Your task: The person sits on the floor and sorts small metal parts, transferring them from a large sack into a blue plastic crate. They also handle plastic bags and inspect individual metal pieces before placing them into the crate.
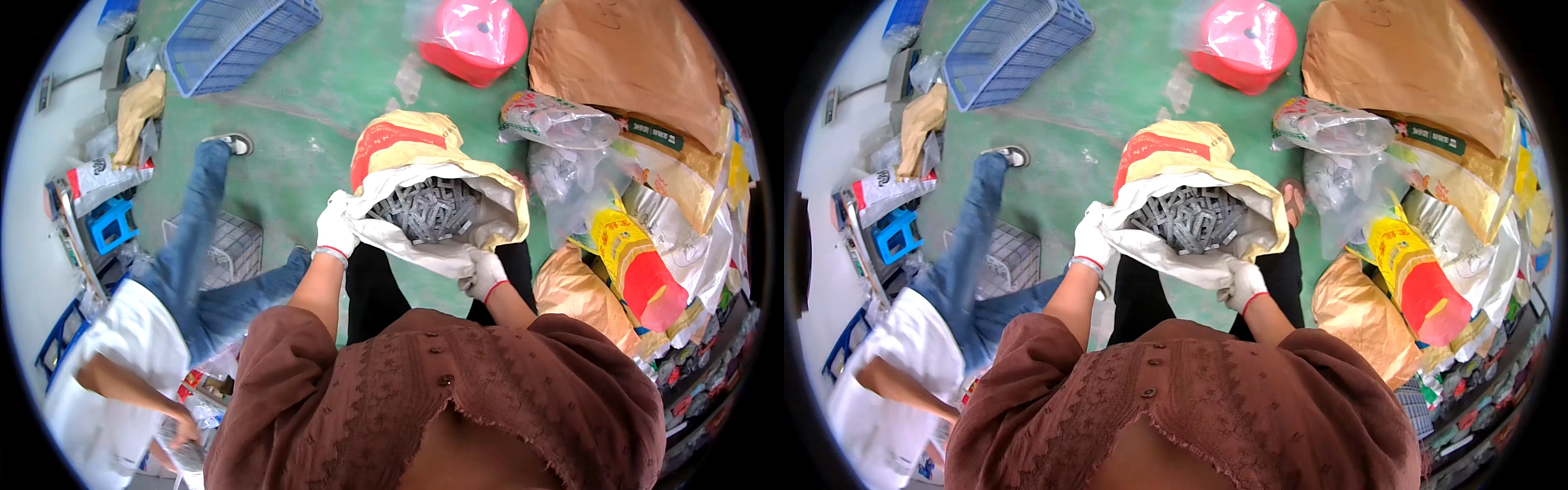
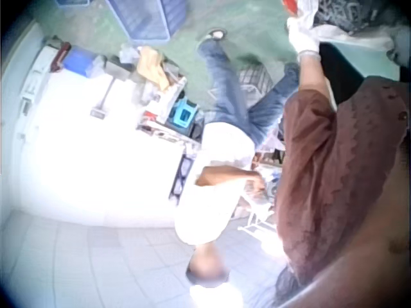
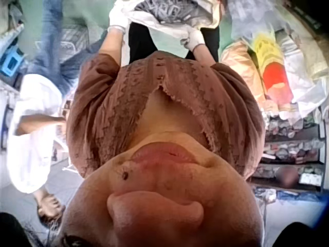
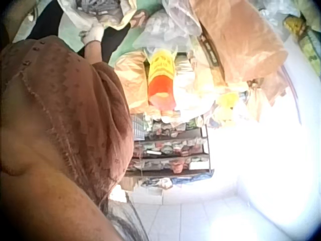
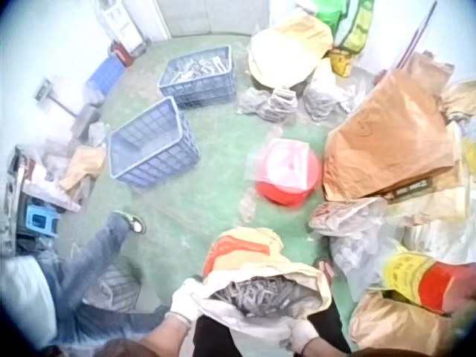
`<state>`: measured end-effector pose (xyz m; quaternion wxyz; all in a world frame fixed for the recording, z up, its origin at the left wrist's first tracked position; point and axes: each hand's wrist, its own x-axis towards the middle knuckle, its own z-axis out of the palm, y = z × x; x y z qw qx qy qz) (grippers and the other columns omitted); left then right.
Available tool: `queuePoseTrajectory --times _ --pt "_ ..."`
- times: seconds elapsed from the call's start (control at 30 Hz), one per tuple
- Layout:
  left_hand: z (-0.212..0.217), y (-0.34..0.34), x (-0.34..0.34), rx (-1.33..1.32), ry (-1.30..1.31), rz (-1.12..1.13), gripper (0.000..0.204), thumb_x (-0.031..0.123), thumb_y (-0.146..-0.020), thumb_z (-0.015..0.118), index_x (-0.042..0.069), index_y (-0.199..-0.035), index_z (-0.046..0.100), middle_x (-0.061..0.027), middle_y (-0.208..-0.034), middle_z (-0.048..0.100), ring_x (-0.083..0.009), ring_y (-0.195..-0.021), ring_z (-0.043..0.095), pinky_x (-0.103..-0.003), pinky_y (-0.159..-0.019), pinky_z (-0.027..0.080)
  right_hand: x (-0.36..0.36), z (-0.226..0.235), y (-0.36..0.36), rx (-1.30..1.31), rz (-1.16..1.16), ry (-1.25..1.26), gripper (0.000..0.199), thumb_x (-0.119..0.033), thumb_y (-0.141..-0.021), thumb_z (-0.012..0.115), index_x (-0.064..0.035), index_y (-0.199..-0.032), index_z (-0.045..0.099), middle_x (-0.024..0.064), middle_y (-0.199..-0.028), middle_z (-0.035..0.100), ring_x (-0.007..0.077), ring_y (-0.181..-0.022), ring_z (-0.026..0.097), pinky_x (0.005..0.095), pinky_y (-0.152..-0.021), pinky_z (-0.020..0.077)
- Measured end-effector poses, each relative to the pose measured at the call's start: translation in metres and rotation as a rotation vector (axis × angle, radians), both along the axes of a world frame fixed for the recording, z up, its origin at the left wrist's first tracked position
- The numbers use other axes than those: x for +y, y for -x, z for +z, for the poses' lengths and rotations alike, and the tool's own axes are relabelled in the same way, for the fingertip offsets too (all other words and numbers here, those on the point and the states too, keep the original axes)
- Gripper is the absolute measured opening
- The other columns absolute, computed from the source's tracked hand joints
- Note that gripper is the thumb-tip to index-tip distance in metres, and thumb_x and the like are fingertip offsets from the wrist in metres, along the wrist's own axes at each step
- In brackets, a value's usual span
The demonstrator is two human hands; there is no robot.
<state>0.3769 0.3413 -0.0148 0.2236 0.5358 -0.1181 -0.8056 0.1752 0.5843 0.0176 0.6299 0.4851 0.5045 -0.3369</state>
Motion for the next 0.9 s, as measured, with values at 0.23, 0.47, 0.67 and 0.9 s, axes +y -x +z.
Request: queuePoseTrajectory --times 0.23,0.47,0.67,0.9 --pt "0.007 0.032 0.023 -0.127 -0.006 0.22 0.007 0.014 -0.096 0.055 0.009 -0.095 0.059 -0.0081 -0.089 0.063 -0.0236 -0.079 0.064 -0.039 -0.071 0.055 0.013 -0.009 0.059 -0.04 0.047 0.095 0.016 -0.026 -0.095 0.052 -0.0134 -0.085 0.055 0.0011 -0.06 0.049 0.0109 -0.04 0.032 0.0254 -0.039 0.0267" --pt "0.006 0.049 0.099 -0.007 -0.142 0.22 0.032 0.022 -0.096 0.052 0.002 -0.12 0.058 -0.0129 -0.118 0.064 -0.03 -0.11 0.059 -0.05 -0.102 0.043 0.026 -0.028 0.139 -0.027 0.062 0.24 0.019 -0.017 -0.093 0.044 -0.0132 -0.077 0.053 -0.0022 -0.057 0.052 0.007 -0.037 0.037 0.021 -0.031 0.0255" --pt "-0.028 0.069 0.212 -0.25 0.707 -1.091 0.041 0.023 -0.1 0.045 0.004 -0.136 0.047 -0.0048 -0.137 0.054 -0.0207 -0.123 0.051 -0.038 -0.108 0.037 0.015 -0.071 0.226 0.345 0.384 0.224 0.02 -0.013 -0.088 0.044 -0.0035 -0.086 0.062 0.0087 -0.064 0.059 0.0185 -0.045 0.049 0.0346 -0.035 0.0318" --pt "0.024 0.142 0.197 0.221 -0.425 -0.224 0.033 0.022 -0.1 0.051 0.005 -0.127 0.056 -0.0032 -0.123 0.063 -0.0178 -0.109 0.061 -0.029 -0.093 0.047 -0.037 -0.046 0.228 0.494 0.801 0.179 0.024 -0.017 -0.092 0.045 -0.0024 -0.084 0.063 0.0065 -0.062 0.058 0.0141 -0.035 0.036 0.035 -0.03 0.0397"
